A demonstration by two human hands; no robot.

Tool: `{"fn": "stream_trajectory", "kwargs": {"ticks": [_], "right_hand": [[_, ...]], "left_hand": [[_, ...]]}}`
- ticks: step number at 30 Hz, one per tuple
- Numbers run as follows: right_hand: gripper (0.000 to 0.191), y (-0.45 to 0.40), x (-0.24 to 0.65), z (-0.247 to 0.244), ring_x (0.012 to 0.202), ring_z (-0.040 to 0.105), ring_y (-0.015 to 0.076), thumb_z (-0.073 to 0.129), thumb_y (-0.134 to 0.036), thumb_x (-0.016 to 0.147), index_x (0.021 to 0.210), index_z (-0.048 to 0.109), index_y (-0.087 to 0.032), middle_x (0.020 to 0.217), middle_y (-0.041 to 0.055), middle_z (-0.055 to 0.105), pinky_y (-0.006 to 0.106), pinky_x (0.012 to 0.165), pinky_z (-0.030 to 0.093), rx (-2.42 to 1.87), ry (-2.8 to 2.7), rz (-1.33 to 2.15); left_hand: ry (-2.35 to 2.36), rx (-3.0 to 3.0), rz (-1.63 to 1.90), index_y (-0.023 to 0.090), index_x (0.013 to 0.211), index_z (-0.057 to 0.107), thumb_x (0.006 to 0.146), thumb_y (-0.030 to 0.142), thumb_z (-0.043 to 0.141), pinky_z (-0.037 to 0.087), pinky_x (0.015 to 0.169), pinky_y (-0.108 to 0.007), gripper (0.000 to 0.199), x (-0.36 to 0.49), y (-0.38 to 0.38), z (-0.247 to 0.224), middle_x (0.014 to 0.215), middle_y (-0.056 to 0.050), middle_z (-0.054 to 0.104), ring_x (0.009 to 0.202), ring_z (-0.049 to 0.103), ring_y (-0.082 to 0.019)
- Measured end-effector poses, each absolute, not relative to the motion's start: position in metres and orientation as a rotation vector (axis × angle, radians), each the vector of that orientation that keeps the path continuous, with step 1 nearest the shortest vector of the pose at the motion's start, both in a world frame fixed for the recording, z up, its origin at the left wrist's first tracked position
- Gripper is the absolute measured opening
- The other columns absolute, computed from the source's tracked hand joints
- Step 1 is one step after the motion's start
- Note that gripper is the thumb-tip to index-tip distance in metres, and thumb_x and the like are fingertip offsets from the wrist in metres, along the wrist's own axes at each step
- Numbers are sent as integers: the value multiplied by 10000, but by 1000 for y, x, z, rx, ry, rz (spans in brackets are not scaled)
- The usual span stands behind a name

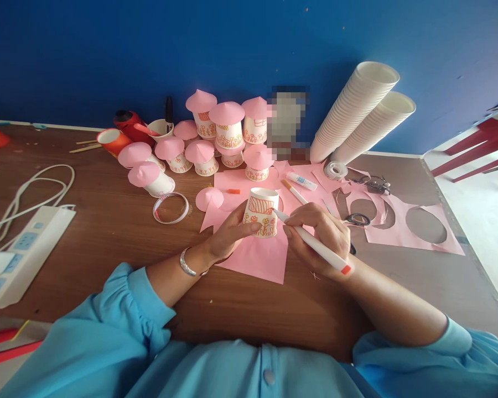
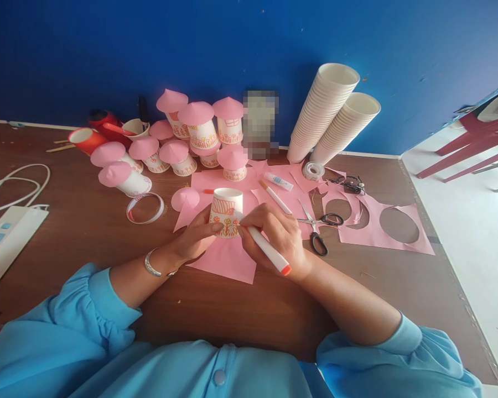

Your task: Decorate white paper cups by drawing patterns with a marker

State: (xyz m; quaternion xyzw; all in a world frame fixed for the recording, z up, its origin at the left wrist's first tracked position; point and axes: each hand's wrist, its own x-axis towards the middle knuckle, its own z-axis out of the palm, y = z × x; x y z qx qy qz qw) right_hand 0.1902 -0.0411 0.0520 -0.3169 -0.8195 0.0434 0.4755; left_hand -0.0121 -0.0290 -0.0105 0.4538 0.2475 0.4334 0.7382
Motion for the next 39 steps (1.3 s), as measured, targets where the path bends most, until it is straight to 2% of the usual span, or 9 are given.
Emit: {"fn": "stream_trajectory", "kwargs": {"ticks": [9,19,26,39], "right_hand": [[173,-42,190,53,624,644,138,614,-72,873,944,551,-216,738,-2,646,262,547,528,-757,-1994,109],[127,-44,186,54,628,660,132,607,-80,891,948,567,-187,734,16,642,229,528,525,-676,-2097,99],[136,-44,185,52,623,645,126,620,-73,886,947,571,-185,729,15,636,232,533,521,-671,-2094,81],[160,-42,186,51,608,639,124,608,-88,893,975,557,-215,725,-10,638,236,531,524,-694,-2075,56]], "left_hand": [[546,993,959,205,1153,658,877,330,704,480,889,-341,306,-12,-28,-11,1113,-66,708,1001,639,-215],[566,1005,974,200,1088,655,863,306,731,475,797,-303,260,-10,-29,-12,1033,-49,703,906,621,-179],[577,1009,967,204,1085,646,856,298,738,485,809,-314,264,-11,-28,-14,970,-38,682,869,616,-176],[576,1000,974,206,1106,642,851,299,742,489,847,-336,289,-10,-28,-13,974,-36,685,889,625,-183]]}}
